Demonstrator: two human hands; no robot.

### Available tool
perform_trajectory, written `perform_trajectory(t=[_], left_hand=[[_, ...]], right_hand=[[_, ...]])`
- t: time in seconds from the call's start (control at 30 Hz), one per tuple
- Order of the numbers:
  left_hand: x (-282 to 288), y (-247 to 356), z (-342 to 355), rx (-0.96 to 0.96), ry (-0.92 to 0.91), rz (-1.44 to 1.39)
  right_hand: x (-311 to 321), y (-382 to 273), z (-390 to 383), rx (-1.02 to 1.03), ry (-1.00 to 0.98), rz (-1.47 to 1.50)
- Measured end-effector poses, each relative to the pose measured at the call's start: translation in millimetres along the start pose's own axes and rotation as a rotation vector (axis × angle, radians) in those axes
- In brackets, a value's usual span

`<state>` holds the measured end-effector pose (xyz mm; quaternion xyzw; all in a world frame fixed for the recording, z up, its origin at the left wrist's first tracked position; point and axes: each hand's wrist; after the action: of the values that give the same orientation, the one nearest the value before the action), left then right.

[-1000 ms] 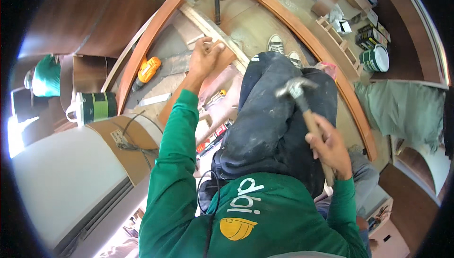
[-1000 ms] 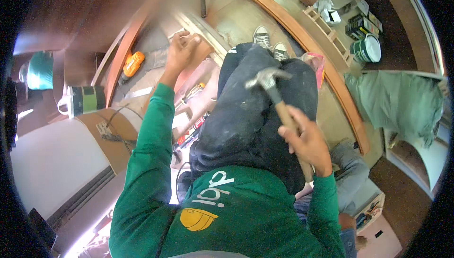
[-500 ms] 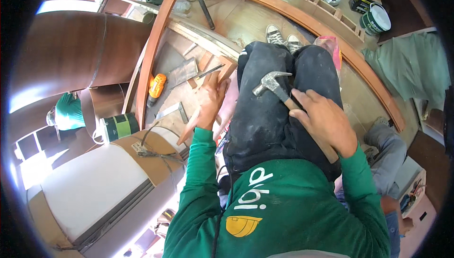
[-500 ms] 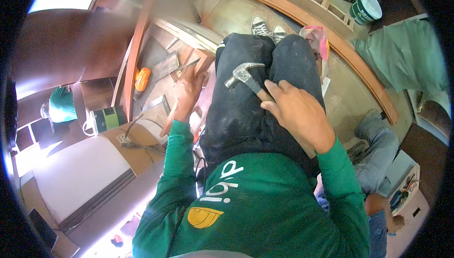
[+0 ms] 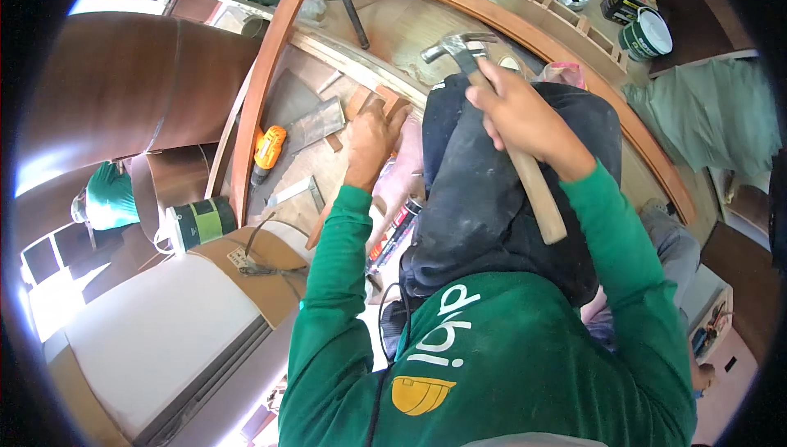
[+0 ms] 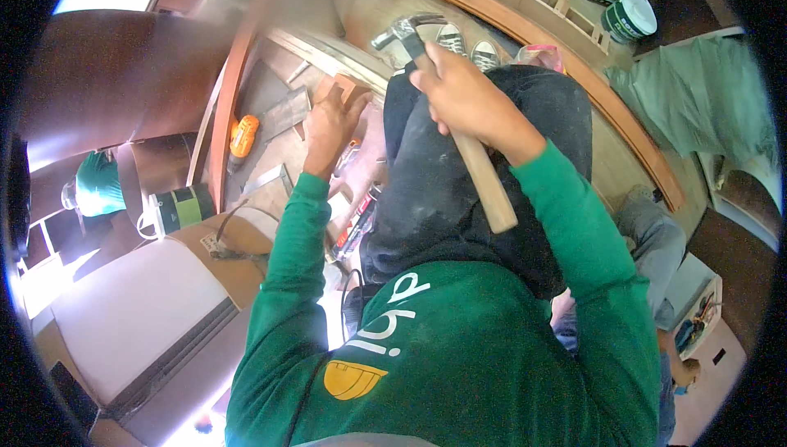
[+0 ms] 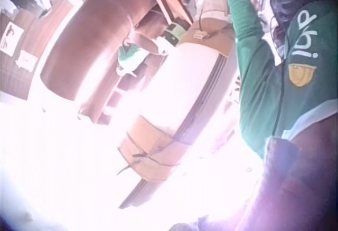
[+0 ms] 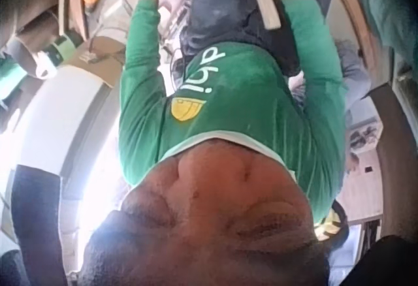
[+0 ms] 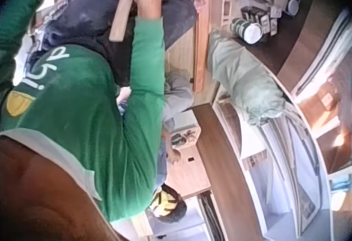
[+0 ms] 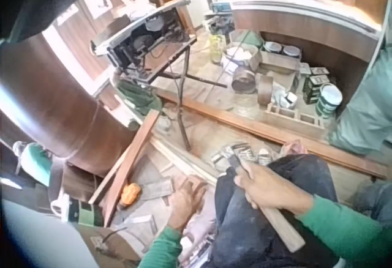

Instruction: The person hammers a wooden block and uses a power drill to drive a screw into a wooden board.

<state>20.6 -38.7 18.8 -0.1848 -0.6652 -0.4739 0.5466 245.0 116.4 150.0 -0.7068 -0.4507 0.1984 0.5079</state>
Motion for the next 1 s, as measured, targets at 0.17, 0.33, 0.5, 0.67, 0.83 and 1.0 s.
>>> perform_trajectory(t=[0.17,0.33,0.5,0.67,0.83,1.0], left_hand=[[-1.0,5.4,2.5,-0.064,0.012,-0.024],[3.9,1.7,-3.5,-0.021,-0.006,0.048],[4.3,4.4,-2.5,-0.007,-0.025,0.072],[7.0,4.2,-4.3,-0.007,-0.024,0.086],[6.5,2.4,-3.1,-0.037,0.014,0.088],[1.8,-2.2,-5.0,-0.043,0.030,0.065]], right_hand=[[-26.9,82.2,66.3,0.358,0.029,-0.300],[-23.5,10.5,52.8,-0.108,-0.228,-0.232],[-31.5,29.2,47.1,-0.077,-0.153,-0.131],[-27.0,4.3,39.2,-0.095,-0.244,-0.207],[-20.5,14.3,44.5,-0.039,-0.001,-0.138],[-42.9,22.2,39.6,-0.007,-0.217,-0.309]])
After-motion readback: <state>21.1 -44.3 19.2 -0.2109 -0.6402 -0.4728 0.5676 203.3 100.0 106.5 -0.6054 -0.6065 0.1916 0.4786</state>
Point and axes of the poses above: each hand's wrist, its own z-axis towards the middle knuckle, its own x-axis out of the back of the hand, y = z × x, and after that the axes turned 2 degrees about -z, right-handed
